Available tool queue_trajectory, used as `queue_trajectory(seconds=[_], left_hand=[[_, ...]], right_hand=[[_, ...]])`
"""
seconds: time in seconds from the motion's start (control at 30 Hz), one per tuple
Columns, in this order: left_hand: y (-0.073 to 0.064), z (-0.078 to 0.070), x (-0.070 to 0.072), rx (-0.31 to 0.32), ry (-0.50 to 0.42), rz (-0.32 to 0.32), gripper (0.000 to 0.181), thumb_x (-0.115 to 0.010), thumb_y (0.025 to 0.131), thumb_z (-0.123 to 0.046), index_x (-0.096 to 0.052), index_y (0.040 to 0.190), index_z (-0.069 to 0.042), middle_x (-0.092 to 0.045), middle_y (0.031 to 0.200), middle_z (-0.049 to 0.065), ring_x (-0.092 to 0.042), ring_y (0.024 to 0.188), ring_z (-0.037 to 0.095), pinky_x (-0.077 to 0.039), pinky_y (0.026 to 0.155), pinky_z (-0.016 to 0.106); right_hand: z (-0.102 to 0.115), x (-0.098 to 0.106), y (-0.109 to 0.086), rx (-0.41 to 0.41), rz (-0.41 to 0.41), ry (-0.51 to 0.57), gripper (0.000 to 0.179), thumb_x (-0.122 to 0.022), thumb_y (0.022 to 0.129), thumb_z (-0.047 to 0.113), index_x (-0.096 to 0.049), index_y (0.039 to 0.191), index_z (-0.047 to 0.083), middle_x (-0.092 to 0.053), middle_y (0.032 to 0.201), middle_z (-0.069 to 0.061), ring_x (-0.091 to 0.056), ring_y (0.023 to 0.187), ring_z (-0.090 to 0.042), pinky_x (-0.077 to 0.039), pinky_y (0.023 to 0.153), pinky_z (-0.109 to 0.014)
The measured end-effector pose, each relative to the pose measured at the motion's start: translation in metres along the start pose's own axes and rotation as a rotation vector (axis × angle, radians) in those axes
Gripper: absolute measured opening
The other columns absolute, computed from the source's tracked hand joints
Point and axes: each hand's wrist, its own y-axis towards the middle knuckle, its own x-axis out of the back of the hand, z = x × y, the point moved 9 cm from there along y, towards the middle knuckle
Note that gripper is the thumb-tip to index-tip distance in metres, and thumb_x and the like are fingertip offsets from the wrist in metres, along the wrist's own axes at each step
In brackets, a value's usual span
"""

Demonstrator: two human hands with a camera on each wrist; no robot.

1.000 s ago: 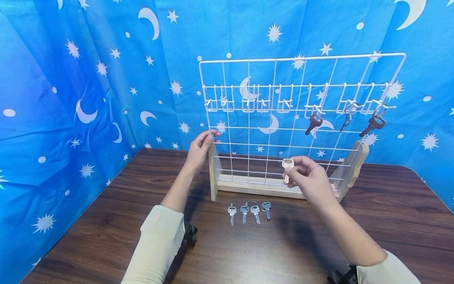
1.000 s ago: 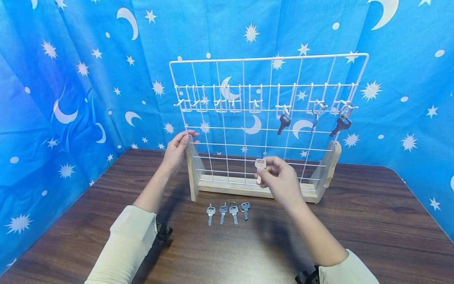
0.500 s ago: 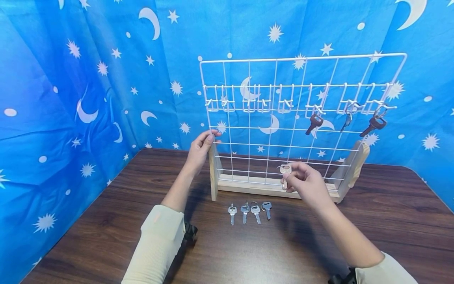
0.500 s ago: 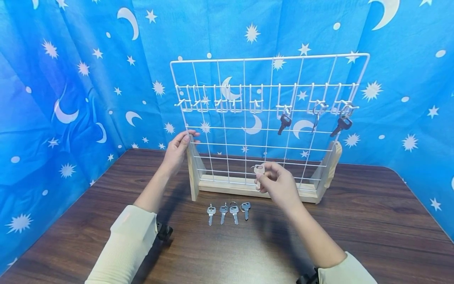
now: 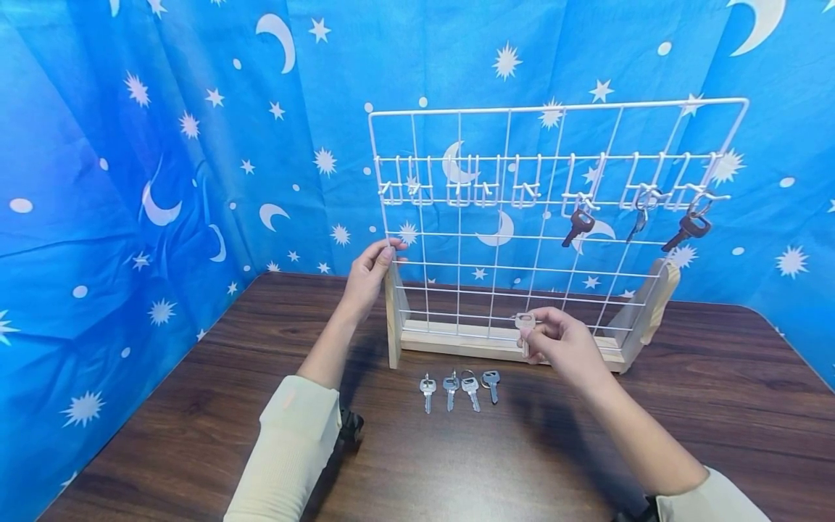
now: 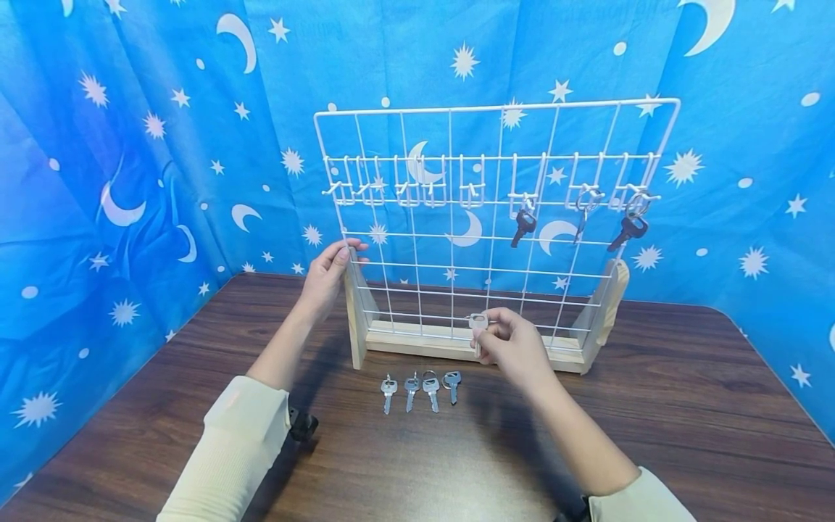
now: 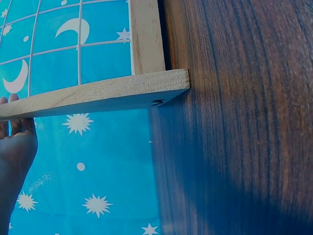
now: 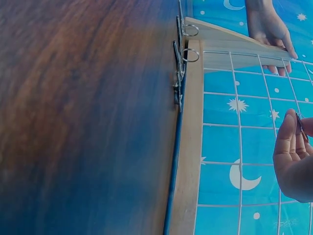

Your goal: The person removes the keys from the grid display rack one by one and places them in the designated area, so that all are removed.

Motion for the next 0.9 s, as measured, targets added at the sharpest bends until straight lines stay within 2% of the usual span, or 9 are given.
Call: queue_trajectory(seconds=[0.17,0.43,0.63,0.9], left_hand=[[0.0,0.001,0.001,0.002,0.012,-0.007,0.037,-0.04,0.1,-0.02,-0.049,0.125,0.005,-0.052,0.123,0.025,-0.054,0.109,0.037,-0.042,0.096,0.037],[0.0,0.0,0.001,-0.01,0.021,-0.006,0.039,-0.042,0.1,-0.023,-0.048,0.125,0.007,-0.055,0.121,0.021,-0.054,0.109,0.039,-0.042,0.097,0.037],[0.0,-0.001,0.0,0.003,0.011,-0.001,0.037,-0.04,0.101,-0.019,-0.047,0.126,0.008,-0.052,0.123,0.025,-0.054,0.109,0.038,-0.041,0.098,0.039],[-0.007,-0.023,-0.006,0.007,0.011,0.01,0.034,-0.036,0.101,-0.009,-0.043,0.125,0.014,-0.048,0.123,0.032,-0.05,0.11,0.046,-0.038,0.099,0.046]], right_hand=[[-0.006,-0.001,0.0,-0.04,0.015,0.015,0.026,-0.054,0.09,0.002,-0.049,0.112,-0.01,-0.061,0.075,-0.01,-0.058,0.064,-0.012,-0.055,0.06,-0.028],[-0.016,-0.004,0.002,-0.068,0.052,0.044,0.026,-0.052,0.089,0.0,-0.048,0.111,-0.013,-0.061,0.075,-0.009,-0.06,0.063,-0.013,-0.054,0.058,-0.029],[-0.023,-0.009,0.002,-0.096,0.093,0.099,0.028,-0.051,0.088,-0.003,-0.044,0.112,-0.016,-0.06,0.072,-0.009,-0.059,0.059,-0.013,-0.053,0.056,-0.027],[-0.032,-0.015,0.001,-0.133,0.134,0.123,0.024,-0.05,0.087,-0.004,-0.043,0.107,-0.015,-0.063,0.072,-0.016,-0.06,0.058,-0.014,-0.055,0.056,-0.029]])
